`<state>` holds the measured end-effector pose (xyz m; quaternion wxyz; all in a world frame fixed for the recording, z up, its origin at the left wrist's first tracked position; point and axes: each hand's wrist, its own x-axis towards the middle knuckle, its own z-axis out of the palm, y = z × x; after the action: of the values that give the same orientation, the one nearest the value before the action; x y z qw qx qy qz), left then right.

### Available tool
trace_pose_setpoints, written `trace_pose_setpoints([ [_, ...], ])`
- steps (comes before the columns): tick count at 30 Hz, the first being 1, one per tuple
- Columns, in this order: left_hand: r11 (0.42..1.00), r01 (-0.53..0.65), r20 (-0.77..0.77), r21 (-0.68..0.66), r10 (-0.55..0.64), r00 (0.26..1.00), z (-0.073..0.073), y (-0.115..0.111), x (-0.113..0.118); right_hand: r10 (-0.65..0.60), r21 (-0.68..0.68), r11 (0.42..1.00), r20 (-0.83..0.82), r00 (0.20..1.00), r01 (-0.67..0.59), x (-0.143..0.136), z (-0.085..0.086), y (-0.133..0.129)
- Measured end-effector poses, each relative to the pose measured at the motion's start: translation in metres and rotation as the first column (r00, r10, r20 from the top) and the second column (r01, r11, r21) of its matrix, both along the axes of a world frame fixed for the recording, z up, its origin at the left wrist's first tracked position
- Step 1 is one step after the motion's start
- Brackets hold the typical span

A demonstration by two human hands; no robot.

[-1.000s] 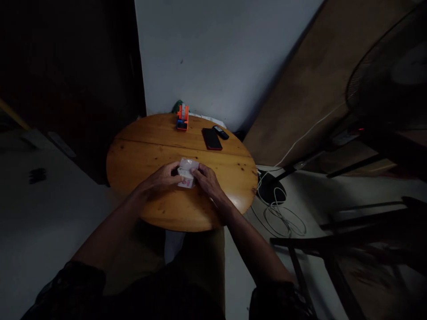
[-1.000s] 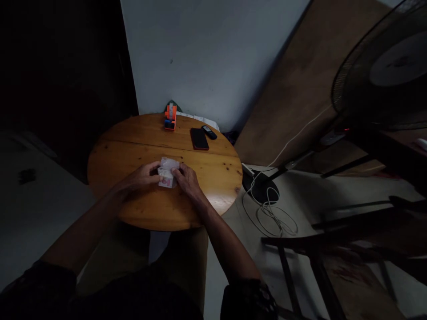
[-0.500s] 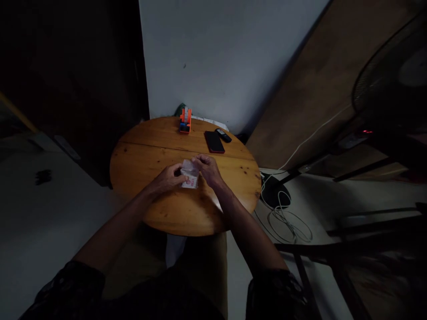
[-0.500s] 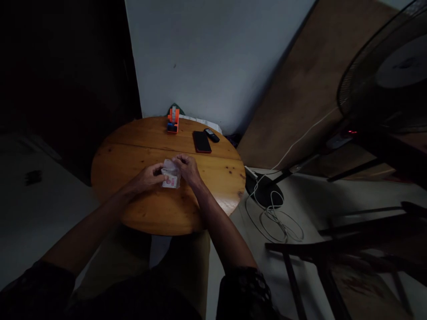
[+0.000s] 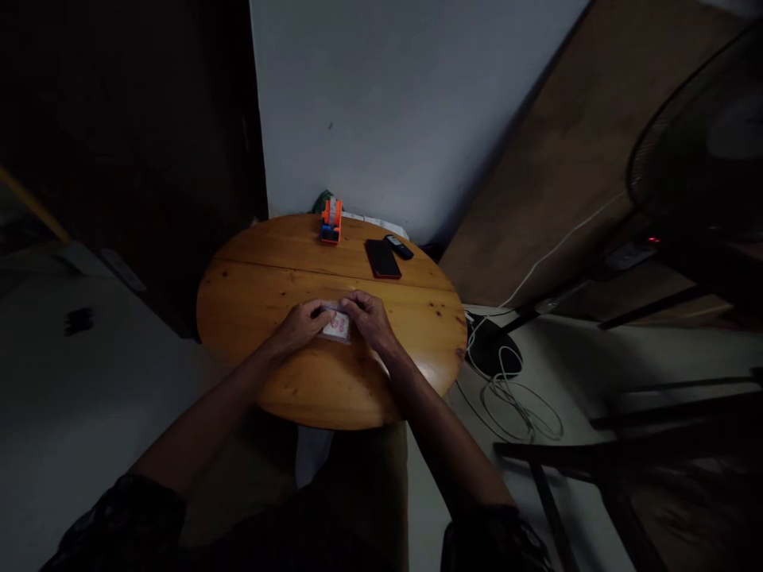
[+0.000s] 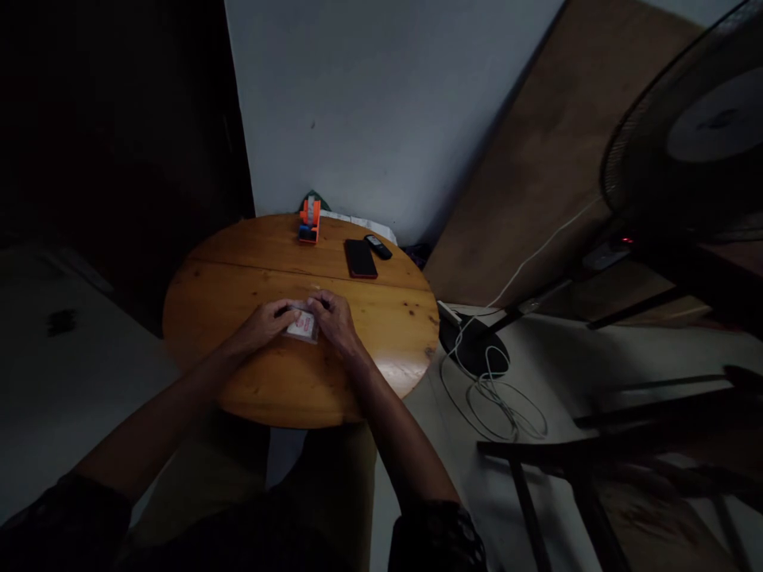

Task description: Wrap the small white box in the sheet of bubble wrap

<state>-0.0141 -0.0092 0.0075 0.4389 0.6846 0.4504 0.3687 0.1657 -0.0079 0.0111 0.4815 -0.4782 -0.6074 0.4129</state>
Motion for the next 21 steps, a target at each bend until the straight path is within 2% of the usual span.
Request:
trace_pose_setpoints([
  [3, 0.998, -0.041, -0.029, 0.055, 0.043, 0.999, 0.000, 0.002, 0.001, -0.027, 0.047, 0.999, 0.031, 0.999, 0.026, 0.000, -0.006, 0.000],
  [6, 0.997, -0.042, -0.027, 0.060, 0.044, 0.999, 0.000, 0.004, 0.002, -0.064, 0.106, 0.993, 0.133, 0.989, 0.050, -0.002, -0.009, -0.003],
  [10, 0.993, -0.061, -0.050, 0.096, 0.066, 0.997, -0.002, 0.005, 0.004, -0.135, 0.303, 0.952, 0.294, 0.946, 0.042, -0.004, -0.011, -0.009],
  [12, 0.992, -0.062, -0.046, 0.107, 0.067, 0.997, -0.004, 0.005, 0.004, -0.136, 0.360, 0.933, 0.332, 0.933, 0.008, -0.003, -0.012, -0.011],
  [18, 0.988, -0.069, -0.032, 0.138, 0.074, 0.997, -0.008, 0.007, 0.005, -0.092, 0.390, 0.917, 0.408, 0.908, -0.082, 0.001, -0.008, -0.017],
  [21, 0.988, -0.081, -0.045, 0.132, 0.087, 0.995, -0.009, 0.007, 0.005, -0.098, 0.397, 0.909, 0.500, 0.861, -0.127, 0.002, -0.002, -0.020],
])
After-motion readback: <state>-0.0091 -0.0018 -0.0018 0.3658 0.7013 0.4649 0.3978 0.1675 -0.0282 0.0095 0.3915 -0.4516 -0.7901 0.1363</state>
